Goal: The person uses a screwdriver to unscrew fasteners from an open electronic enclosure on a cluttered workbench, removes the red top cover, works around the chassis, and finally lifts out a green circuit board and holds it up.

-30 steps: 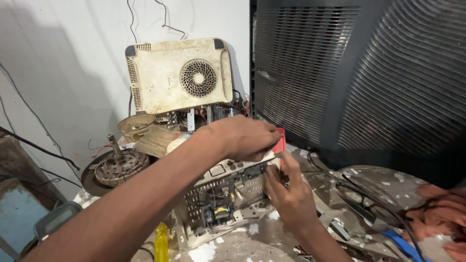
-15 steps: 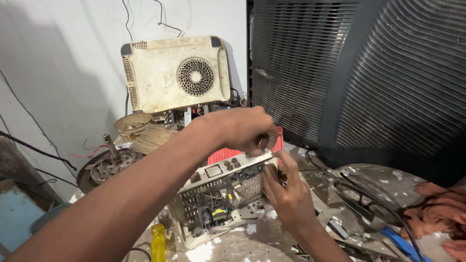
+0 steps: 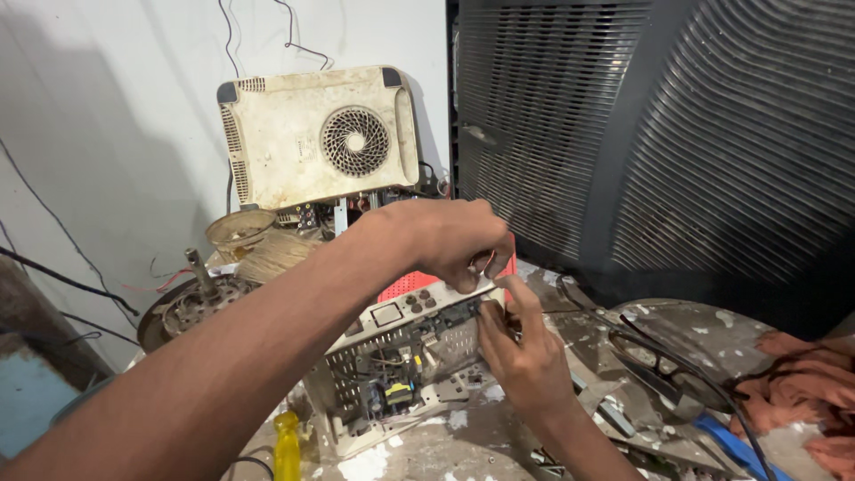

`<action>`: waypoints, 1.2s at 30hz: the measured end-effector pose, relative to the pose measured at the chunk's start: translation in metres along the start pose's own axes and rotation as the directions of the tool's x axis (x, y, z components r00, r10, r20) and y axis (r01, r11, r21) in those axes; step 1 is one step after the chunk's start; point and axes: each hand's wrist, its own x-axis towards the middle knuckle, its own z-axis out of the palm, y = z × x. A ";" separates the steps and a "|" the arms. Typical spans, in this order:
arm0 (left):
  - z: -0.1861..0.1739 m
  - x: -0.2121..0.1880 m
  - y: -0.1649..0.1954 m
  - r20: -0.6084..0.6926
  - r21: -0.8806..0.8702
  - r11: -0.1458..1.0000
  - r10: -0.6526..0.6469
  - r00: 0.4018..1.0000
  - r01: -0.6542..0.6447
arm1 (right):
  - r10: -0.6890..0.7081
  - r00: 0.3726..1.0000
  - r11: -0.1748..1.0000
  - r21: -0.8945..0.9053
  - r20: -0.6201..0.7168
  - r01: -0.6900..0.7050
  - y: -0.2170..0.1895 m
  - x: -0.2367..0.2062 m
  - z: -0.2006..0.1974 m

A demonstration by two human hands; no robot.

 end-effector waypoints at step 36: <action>0.096 -0.147 0.128 -0.467 -0.481 0.868 -0.372 0.802 0.122 | 0.025 1.000 0.999 -0.021 0.002 -0.025 -0.001 0.006 -0.008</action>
